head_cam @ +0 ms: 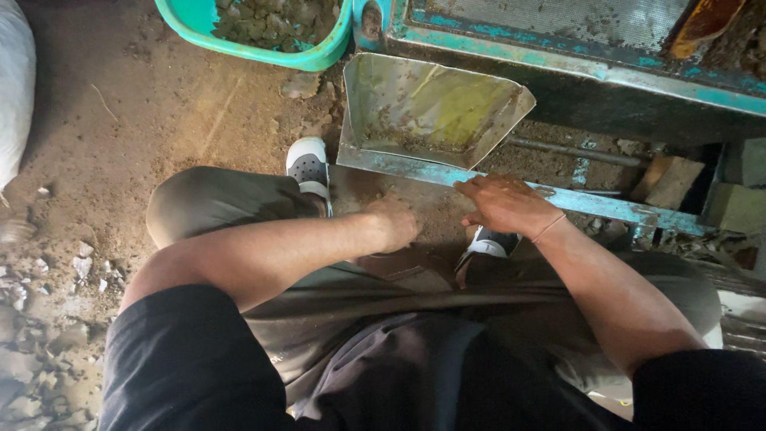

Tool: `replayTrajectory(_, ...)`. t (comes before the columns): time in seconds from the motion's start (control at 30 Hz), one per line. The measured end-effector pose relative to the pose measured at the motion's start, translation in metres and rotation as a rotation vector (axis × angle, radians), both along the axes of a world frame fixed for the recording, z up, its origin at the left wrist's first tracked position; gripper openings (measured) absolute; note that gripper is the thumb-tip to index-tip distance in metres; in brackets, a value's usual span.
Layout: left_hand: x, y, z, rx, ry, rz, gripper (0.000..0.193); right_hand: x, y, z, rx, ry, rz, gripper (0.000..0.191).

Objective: The person sits on the floor in front of a motorized grinding machine, scoops wet processed material from a green basin with a metal scoop, and feeds it into the machine's hopper. They repeatedly reposition the scoop, clear material from the machine tray, and continue feeding the machine.

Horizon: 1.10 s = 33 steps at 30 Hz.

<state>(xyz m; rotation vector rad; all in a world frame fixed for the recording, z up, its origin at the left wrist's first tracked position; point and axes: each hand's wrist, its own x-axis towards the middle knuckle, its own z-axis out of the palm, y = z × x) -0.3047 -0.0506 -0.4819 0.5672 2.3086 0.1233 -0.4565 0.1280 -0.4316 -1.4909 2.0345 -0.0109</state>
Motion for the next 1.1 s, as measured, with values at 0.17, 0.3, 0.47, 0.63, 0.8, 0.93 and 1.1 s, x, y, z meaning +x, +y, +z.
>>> replayTrajectory(0.17, 0.002, 0.000, -0.003, 0.000, 0.011, -0.011, 0.029, -0.002, 0.001, -0.002, 0.009, 0.004, -0.001, 0.071)
replayTrajectory(0.3, 0.003, 0.001, -0.005, 0.036, 0.043, 0.032, 0.030, -0.004, 0.006, -0.005, -0.008, 0.014, 0.005, 0.069)
replayTrajectory(0.47, 0.002, 0.003, 0.000, 0.030, 0.001, 0.063, 0.032, -0.004, 0.011, -0.010, -0.065, 0.005, -0.025, 0.071)
replayTrajectory(0.63, 0.000, 0.004, 0.009, 0.053, 0.030, 0.041, 0.030, -0.004, 0.012, -0.007, -0.002, 0.006, -0.014, 0.069)
replayTrajectory(0.8, -0.004, 0.006, 0.017, -0.035, -0.076, -0.025, 0.032, -0.005, 0.011, -0.003, 0.010, 0.004, -0.014, 0.069)
replayTrajectory(0.93, -0.004, 0.006, 0.021, -0.007, -0.040, -0.009, 0.032, -0.004, 0.011, -0.003, 0.008, 0.003, -0.017, 0.071)
replayTrajectory(1.1, -0.003, 0.005, 0.023, 0.005, -0.001, -0.011, 0.032, -0.005, 0.012, -0.007, 0.047, 0.006, -0.020, 0.070)
